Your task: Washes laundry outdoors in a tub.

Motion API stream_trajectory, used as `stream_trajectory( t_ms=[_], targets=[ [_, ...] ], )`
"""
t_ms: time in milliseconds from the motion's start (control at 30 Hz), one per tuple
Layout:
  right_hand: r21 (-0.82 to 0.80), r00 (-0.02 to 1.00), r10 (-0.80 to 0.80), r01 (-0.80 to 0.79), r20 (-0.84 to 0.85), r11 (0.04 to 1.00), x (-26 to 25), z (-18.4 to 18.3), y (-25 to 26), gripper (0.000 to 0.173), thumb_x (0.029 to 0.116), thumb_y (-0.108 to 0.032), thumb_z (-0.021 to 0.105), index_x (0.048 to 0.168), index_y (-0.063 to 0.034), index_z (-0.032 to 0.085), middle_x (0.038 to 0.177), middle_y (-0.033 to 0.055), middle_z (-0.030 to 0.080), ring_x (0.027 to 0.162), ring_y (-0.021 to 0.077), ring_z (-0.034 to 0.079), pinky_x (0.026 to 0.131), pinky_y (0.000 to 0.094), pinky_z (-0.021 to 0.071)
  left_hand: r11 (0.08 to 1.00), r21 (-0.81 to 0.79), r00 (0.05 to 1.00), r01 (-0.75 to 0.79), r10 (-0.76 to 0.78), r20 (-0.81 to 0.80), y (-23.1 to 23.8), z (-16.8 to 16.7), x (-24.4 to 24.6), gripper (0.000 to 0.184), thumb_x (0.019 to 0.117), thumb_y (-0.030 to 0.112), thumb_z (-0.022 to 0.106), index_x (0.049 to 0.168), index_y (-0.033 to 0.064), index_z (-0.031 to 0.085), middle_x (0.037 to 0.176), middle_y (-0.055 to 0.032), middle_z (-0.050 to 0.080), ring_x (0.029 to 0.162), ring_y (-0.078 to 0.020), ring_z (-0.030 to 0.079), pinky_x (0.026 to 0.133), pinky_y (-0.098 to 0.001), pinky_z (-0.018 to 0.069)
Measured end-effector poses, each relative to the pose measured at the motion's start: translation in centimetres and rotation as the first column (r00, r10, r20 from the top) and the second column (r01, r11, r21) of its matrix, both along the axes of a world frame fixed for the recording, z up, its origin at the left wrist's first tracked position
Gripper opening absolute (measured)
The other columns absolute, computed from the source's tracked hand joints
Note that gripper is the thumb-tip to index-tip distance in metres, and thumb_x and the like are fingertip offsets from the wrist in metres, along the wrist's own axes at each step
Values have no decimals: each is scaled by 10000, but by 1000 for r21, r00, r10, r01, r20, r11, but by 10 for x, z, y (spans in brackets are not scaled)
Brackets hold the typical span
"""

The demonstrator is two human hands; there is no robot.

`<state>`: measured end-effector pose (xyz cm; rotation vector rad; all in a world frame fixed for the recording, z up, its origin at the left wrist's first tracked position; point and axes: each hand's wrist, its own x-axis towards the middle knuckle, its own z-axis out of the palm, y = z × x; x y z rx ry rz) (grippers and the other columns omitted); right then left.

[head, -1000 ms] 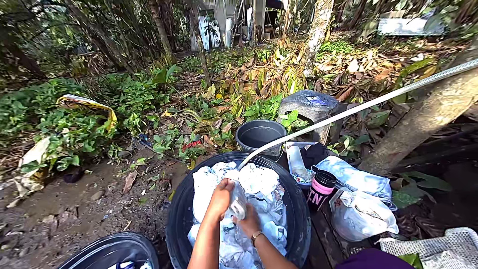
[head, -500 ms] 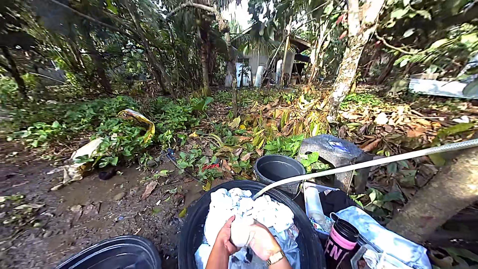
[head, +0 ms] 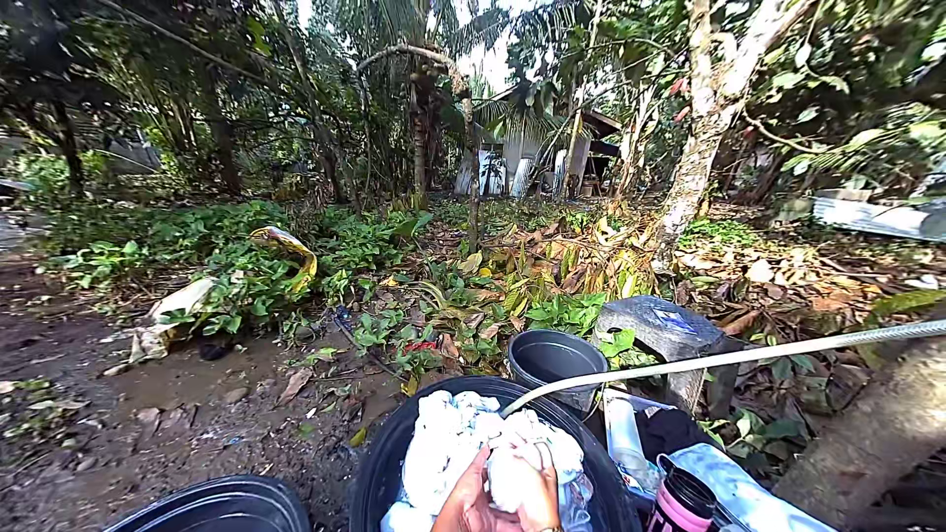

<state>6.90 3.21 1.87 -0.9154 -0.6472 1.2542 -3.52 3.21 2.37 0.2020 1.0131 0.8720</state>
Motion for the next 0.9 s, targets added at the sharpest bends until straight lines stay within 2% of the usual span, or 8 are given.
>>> stream_trajectory(
  t_ms=[100,200,300,367,500,600,767,900],
  targets=[
    [154,964,124,-163,234,975,-11,5,-12,462,709,23,637,1150,32,498,975,125,724,893,160,711,785,335,596,997,-32,981,-75,79,177,7,4,-2,807,956,801,293,1245,109,592,1066,-195,695,923,-349,695,743,-543,577],
    [199,949,248,-286,196,937,-19,14,-19,515,730,-5,634,1242,42,601,1054,106,695,951,142,677,851,334,581,968,55,932,-247,221,286,11,14,-8,558,1071,541,314,980,92,633,819,-117,701,731,-247,699,649,-427,590],
    [95,989,137,-131,-62,987,-26,32,-18,145,980,-18,521,1095,27,597,929,120,732,842,185,725,757,360,623,854,142,866,-500,498,54,17,41,0,121,1025,129,485,1076,49,561,830,-127,656,698,-223,648,617,-395,559],
    [-37,994,52,-55,-96,998,-26,46,-8,290,1116,-218,413,1242,14,532,985,127,673,872,200,688,777,386,597,773,337,792,-538,600,-112,21,54,9,303,991,-6,560,1287,-26,500,1014,-191,632,814,-250,622,705,-418,538],
    [-121,983,83,-103,-164,987,-16,65,15,488,1145,-368,260,1347,18,479,1077,163,630,944,228,629,823,420,540,650,742,677,-163,621,-395,16,83,21,147,949,-69,571,1077,-87,642,1006,-161,691,893,-174,669,843,-352,561],
    [-200,935,174,-242,-308,949,-2,85,28,487,1135,-397,282,1093,-22,589,842,99,678,758,178,681,686,346,581,417,861,503,290,699,-508,7,89,23,161,866,-25,585,918,-4,736,913,-91,739,917,-187,702,888,-406,557],
    [-202,768,602,-639,-219,742,27,95,36,444,1130,-340,298,1022,-86,645,790,32,701,722,112,690,682,281,583,-19,759,375,650,877,-300,-4,74,21,160,788,14,605,745,65,751,804,-68,757,849,-228,734,829,-380,585],
    [-292,556,830,-801,-38,523,43,85,42,343,1098,-225,363,922,-156,649,699,-38,663,616,34,631,567,211,533,-187,503,358,844,894,-269,-25,58,26,192,869,79,625,719,116,740,751,-27,735,801,-216,704,803,-358,555]
  ],
)
